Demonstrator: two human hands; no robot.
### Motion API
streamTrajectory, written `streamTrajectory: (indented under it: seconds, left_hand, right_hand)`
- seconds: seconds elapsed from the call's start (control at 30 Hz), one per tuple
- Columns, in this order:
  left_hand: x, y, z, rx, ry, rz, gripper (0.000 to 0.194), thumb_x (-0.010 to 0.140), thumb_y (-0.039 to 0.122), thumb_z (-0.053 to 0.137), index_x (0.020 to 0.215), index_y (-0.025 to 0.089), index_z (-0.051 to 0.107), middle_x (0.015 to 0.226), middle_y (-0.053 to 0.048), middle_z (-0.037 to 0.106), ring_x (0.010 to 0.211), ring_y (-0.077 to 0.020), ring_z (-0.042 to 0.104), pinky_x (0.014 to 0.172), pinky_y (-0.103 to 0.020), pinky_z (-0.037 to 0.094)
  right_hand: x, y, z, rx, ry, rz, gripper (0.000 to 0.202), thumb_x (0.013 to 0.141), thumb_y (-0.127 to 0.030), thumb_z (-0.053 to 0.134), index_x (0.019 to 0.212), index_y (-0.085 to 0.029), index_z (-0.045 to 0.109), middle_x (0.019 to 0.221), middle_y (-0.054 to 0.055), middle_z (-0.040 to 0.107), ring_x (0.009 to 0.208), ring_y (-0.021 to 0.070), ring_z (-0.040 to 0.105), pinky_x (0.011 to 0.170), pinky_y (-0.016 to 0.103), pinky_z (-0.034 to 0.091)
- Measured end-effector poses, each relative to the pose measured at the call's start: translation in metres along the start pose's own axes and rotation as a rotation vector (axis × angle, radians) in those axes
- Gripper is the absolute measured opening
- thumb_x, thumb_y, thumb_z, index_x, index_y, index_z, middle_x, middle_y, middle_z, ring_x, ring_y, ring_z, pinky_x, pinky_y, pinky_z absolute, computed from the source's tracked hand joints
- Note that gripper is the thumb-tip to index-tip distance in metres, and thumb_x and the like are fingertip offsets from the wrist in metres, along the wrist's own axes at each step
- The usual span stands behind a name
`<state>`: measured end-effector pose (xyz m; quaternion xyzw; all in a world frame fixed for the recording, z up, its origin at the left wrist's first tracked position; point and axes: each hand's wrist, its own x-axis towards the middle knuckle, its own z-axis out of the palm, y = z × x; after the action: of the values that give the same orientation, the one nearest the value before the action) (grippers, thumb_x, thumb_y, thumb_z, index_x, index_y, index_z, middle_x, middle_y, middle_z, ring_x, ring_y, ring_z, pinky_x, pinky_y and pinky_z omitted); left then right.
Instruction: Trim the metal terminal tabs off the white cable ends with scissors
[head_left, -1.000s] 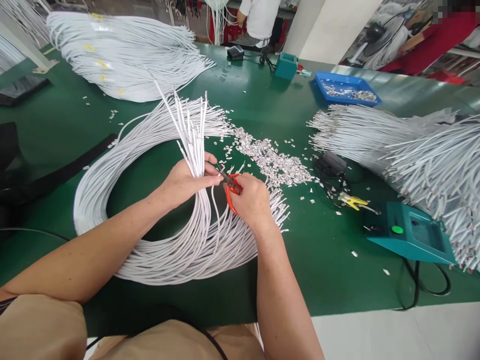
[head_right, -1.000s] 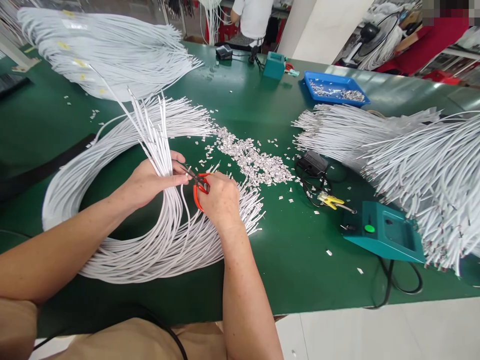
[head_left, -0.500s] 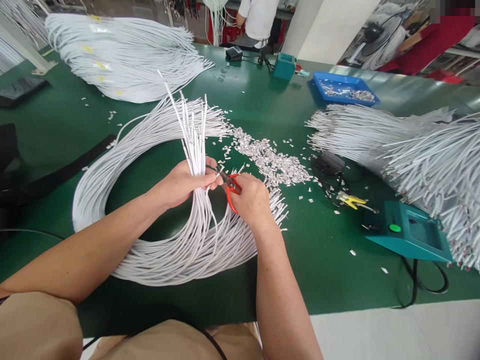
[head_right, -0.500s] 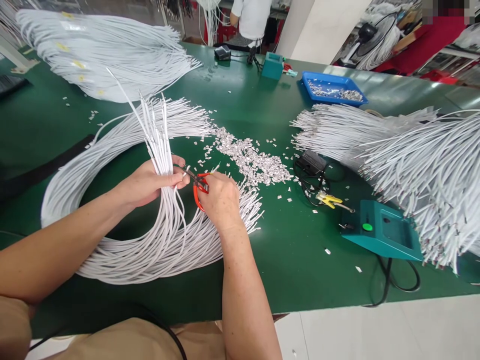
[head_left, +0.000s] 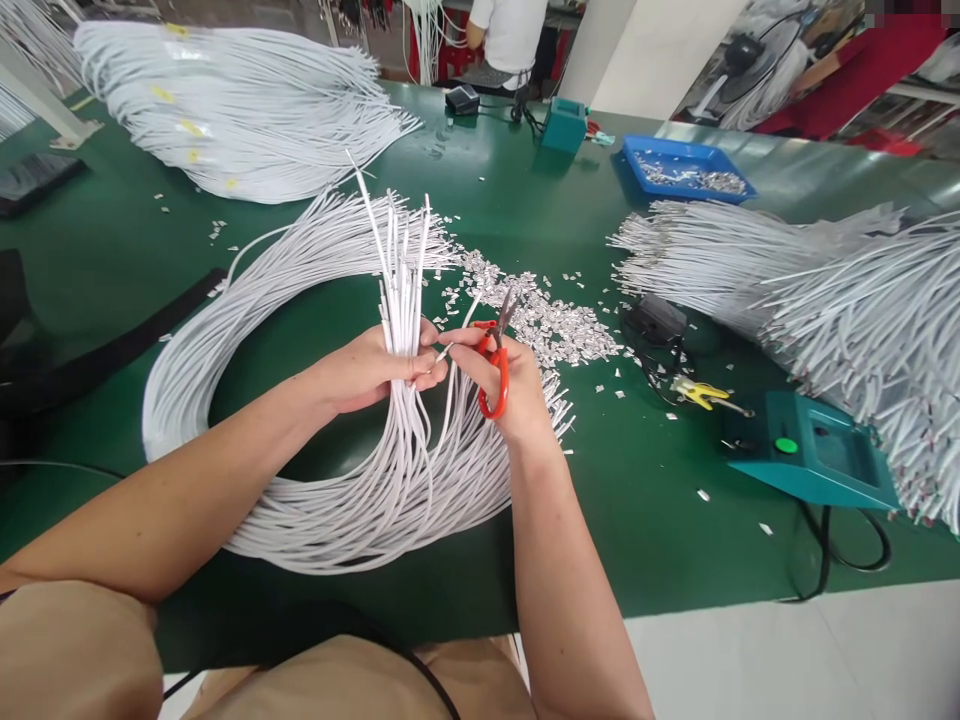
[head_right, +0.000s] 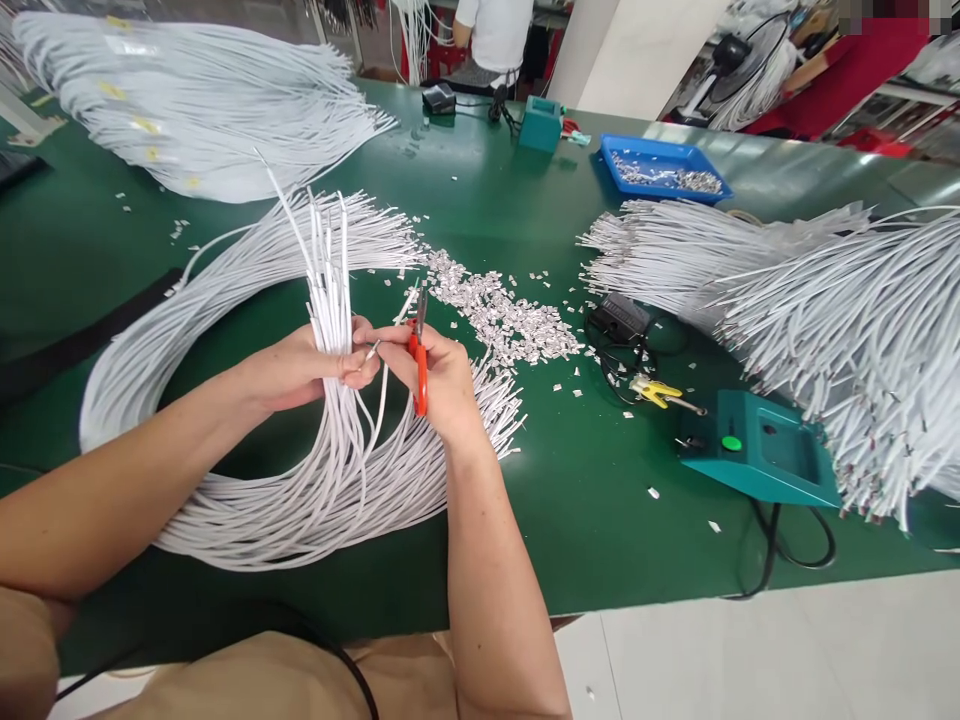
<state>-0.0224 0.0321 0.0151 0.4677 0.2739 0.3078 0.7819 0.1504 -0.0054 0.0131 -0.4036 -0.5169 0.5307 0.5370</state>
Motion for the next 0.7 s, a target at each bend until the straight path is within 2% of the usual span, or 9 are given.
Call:
streamTrajectory:
  seconds: [0.2, 0.33, 0.43, 0.53, 0.63, 0.7]
  left_hand:
    - [-0.002, -0.001, -0.001, 0.020, 0.031, -0.020, 0.023, 0.078, 0.016, 0.070, 0.078, 0.018, 0.047, 0.060, 0.002, 0.056, 0.058, -0.0085, 0.049, 0.056, -0.022, 0.034]
    - [-0.003, -0.004, -0.002, 0.040, 0.172, -0.020, 0.033, 0.067, 0.014, 0.079, 0.077, 0.019, 0.047, 0.066, 0.003, 0.059, 0.067, -0.0114, 0.057, 0.063, -0.024, 0.042]
    - [-0.002, -0.005, -0.002, 0.080, 0.273, 0.005, 0.037, 0.062, 0.015, 0.081, 0.074, 0.019, 0.047, 0.062, 0.005, 0.058, 0.061, -0.0100, 0.055, 0.060, -0.024, 0.040]
    - [-0.001, -0.006, -0.003, 0.110, 0.355, 0.036, 0.037, 0.062, 0.017, 0.082, 0.075, 0.018, 0.048, 0.063, 0.005, 0.058, 0.059, -0.0092, 0.053, 0.059, -0.024, 0.039]
    - [-0.001, -0.007, -0.002, 0.151, 0.366, 0.035, 0.037, 0.062, 0.020, 0.082, 0.074, 0.018, 0.048, 0.063, 0.004, 0.059, 0.067, -0.0126, 0.058, 0.062, -0.026, 0.041]
    - [-0.001, -0.006, 0.000, 0.186, 0.366, 0.033, 0.036, 0.062, 0.021, 0.082, 0.074, 0.018, 0.049, 0.064, 0.003, 0.060, 0.069, -0.0140, 0.060, 0.066, -0.027, 0.043]
  right_hand:
    - [0.002, 0.003, -0.002, -0.044, 0.061, 0.051, 0.005, 0.075, -0.029, 0.070, 0.078, -0.024, 0.072, 0.077, -0.002, 0.063, 0.072, 0.0118, 0.056, 0.076, 0.030, 0.046]
    - [0.001, 0.006, 0.007, -0.068, 0.174, 0.088, 0.003, 0.072, -0.024, 0.069, 0.073, -0.021, 0.067, 0.073, -0.003, 0.059, 0.065, 0.0104, 0.052, 0.068, 0.029, 0.044]
    - [-0.002, 0.008, 0.014, -0.112, 0.205, 0.009, 0.004, 0.069, -0.021, 0.069, 0.069, -0.022, 0.065, 0.072, -0.003, 0.055, 0.065, 0.0102, 0.048, 0.067, 0.028, 0.042]
    - [-0.002, 0.008, 0.016, -0.084, 0.197, -0.030, 0.004, 0.071, -0.025, 0.069, 0.069, -0.023, 0.066, 0.073, -0.003, 0.056, 0.067, 0.0116, 0.050, 0.071, 0.029, 0.044]
    - [0.001, 0.008, 0.016, -0.004, 0.358, 0.026, 0.016, 0.077, -0.035, 0.065, 0.067, -0.022, 0.065, 0.070, -0.002, 0.056, 0.068, 0.0127, 0.052, 0.073, 0.031, 0.045]
    - [0.003, 0.010, 0.016, -0.002, 0.397, 0.069, 0.018, 0.075, -0.038, 0.067, 0.068, -0.022, 0.066, 0.071, -0.001, 0.058, 0.070, 0.0132, 0.053, 0.075, 0.031, 0.046]
